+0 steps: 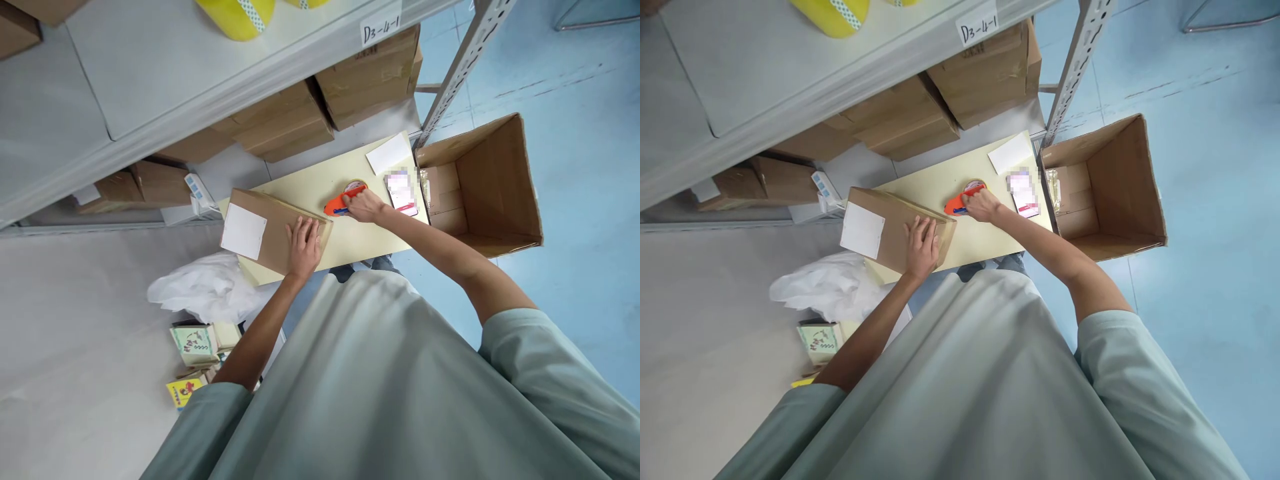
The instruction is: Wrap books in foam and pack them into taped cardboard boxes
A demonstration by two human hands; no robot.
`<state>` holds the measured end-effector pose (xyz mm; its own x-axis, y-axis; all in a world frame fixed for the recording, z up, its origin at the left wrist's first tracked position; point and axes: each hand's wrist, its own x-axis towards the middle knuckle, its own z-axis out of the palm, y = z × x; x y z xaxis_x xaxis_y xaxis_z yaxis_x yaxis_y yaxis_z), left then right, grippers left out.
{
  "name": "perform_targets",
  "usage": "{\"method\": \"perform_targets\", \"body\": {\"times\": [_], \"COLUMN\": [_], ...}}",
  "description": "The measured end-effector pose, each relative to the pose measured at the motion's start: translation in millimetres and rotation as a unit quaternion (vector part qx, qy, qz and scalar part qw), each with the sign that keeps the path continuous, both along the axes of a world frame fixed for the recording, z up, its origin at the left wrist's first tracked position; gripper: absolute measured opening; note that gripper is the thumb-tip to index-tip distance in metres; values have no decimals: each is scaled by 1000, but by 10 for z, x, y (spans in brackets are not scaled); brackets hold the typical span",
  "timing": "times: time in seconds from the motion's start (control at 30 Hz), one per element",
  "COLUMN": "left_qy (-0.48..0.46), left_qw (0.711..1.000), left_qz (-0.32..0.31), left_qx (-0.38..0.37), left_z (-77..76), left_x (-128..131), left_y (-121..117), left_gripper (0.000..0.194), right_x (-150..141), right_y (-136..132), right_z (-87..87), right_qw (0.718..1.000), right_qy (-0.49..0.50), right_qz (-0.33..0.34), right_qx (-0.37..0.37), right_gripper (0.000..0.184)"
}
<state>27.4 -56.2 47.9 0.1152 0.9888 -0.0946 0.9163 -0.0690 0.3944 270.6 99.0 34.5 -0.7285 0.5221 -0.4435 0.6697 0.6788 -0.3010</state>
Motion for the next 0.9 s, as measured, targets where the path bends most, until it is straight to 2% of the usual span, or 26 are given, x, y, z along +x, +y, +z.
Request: {"method": "perform_targets", "body": {"times": [0.17, 0.33, 0.43, 0.53, 0.6, 0.67, 0.73, 0.83, 0.9], "left_qy": [-5, -13, -34, -76, -114, -152, -182, -202, -205], "left_qw": [1000, 999, 999, 996, 991, 982, 970, 950, 938], "left_qz": [-14, -31, -29, -12, 12, 28, 26, 9, 0], "left_qx": [5, 17, 24, 37, 63, 107, 161, 238, 279], "left_z": [30, 69, 93, 131, 199, 335, 551, 975, 1264], "left_x": [38, 67, 69, 65, 49, 4, -83, -289, -462], "left_y": [-11, -2, 16, 28, 55, 126, 261, 594, 884], "left_gripper": [57, 57, 57, 55, 56, 57, 55, 52, 51], "right_x": [-230, -555, -657, -648, -632, -654, -736, -969, -1176], "right_y": [-35, -5, -37, -131, -192, -226, -218, -105, 49], "right_z": [195, 343, 462, 675, 902, 1197, 1537, 2044, 2319], "right_qw": [1000, 998, 996, 989, 983, 976, 969, 961, 956], "right_qy": [-5, -31, -28, -27, -31, -32, -21, 23, 66], "right_qz": [-6, -55, -81, -141, -180, -213, -242, -258, -251], "right_qx": [0, 8, 20, 28, 28, 32, 48, 94, 135], "right_gripper": [52, 41, 42, 50, 55, 58, 58, 55, 56]}}
